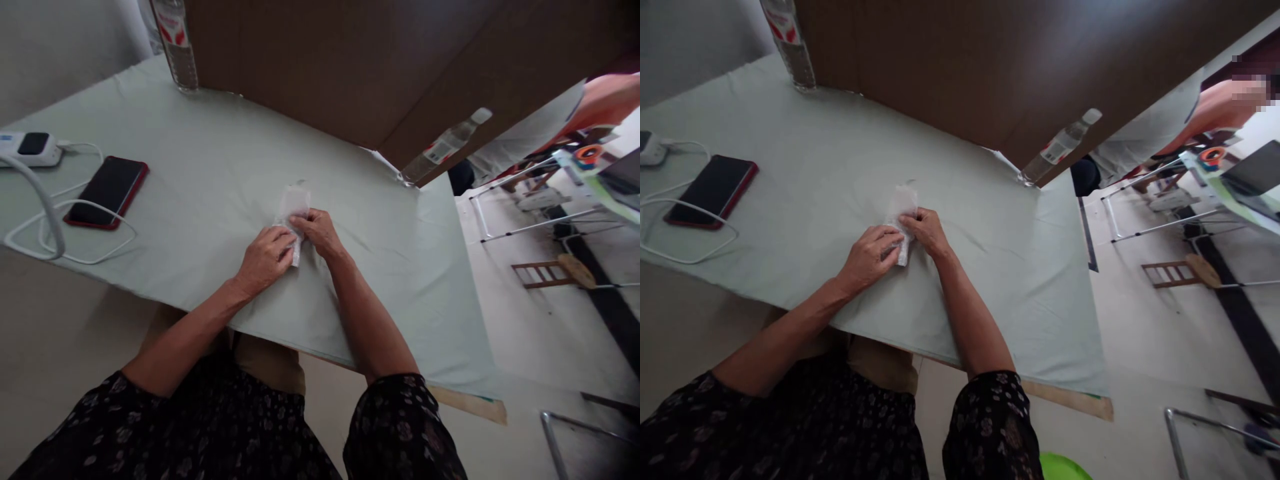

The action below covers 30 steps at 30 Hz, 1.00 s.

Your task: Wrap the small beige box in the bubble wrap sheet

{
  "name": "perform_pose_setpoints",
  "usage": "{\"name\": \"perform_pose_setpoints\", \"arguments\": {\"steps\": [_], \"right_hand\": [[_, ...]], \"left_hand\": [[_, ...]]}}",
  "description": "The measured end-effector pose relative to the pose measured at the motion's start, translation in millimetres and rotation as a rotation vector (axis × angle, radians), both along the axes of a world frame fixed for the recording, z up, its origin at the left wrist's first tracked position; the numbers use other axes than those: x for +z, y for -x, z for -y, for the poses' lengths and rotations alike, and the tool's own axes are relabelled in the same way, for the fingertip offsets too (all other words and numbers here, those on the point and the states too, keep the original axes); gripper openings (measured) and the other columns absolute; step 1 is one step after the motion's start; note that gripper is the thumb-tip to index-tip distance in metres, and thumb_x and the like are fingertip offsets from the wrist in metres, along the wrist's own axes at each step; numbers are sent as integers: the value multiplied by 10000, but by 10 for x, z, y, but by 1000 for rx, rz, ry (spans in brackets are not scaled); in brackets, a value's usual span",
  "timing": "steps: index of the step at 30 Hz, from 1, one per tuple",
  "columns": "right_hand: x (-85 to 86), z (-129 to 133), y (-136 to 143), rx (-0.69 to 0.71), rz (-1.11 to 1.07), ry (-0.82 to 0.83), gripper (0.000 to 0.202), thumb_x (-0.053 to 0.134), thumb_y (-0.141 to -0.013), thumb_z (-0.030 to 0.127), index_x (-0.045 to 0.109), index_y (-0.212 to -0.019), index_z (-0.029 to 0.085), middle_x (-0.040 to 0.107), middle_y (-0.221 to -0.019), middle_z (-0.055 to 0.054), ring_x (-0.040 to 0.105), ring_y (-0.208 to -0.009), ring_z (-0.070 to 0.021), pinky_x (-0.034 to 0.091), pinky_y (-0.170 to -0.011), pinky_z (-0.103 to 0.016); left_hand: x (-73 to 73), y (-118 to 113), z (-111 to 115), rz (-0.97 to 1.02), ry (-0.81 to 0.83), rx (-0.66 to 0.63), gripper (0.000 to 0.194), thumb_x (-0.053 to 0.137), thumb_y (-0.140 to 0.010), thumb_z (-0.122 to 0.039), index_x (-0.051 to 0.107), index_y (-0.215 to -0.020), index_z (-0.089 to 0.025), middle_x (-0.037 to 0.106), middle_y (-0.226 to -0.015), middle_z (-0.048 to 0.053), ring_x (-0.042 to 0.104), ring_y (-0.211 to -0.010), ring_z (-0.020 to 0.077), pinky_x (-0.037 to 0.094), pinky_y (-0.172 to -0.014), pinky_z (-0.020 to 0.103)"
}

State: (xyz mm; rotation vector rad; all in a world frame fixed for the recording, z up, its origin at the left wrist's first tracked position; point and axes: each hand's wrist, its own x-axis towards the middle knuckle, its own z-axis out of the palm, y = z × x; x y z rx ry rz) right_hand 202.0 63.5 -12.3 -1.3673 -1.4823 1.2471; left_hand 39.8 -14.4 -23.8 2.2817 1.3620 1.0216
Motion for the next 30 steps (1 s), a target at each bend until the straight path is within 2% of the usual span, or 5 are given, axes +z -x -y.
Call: {"name": "perform_pose_setpoints", "arguments": {"steps": [9, 14, 19, 24, 30], "right_hand": [[119, 552, -63, 139, 223, -303, 230, 667, -906, 445, 793, -879, 256, 770, -1135, -58, 707, -1105, -225, 544, -1015, -392], [72, 767, -238, 292, 372, -487, 343, 582, -943, 317, 728, -1250, 275, 717, -1375, -84, 647, -1318, -232, 459, -1169, -464], [-55, 890, -283, 369, 618, -572, 633, 710, -874, 412, 570, -1468, 246, 585, -1549, -139, 487, -1493, -316, 389, -1213, -552], [-194, 829, -144, 207, 612, -598, 446, 612, -905, 286, 640, -1342, 200, 657, -1446, -163, 575, -1390, -299, 411, -1177, -497], [-162, 646, -55, 56, 69, -203, 433, 623, -893, 559, 628, -1150, 211, 745, -1080, -78, 690, -984, -236, 545, -899, -374]], "left_hand": [[-124, 50, -30, 118, 8, 249, 749, 775, -816, -299, 427, -1472, -200, 538, -1432, 185, 513, -1340, 340, 477, -1099, 486], [-101, 156, -79, 138, 116, 85, 398, 748, -846, -296, 594, -1205, -219, 481, -1518, 170, 463, -1441, 317, 452, -1145, 465], [-43, 219, -104, 151, 168, 3, 152, 696, -828, -205, 619, -959, -214, 574, -1452, 154, 555, -1373, 281, 466, -1131, 425], [-3, 234, -140, 174, 181, -60, 185, 699, -747, -224, 613, -910, -210, 702, -1293, 129, 625, -1266, 283, 486, -1105, 434], [104, 294, -157, 385, 435, -61, 449, 596, -779, -361, 659, -1176, -162, 737, -1166, 88, 685, -1079, 260, 539, -990, 401]]}}
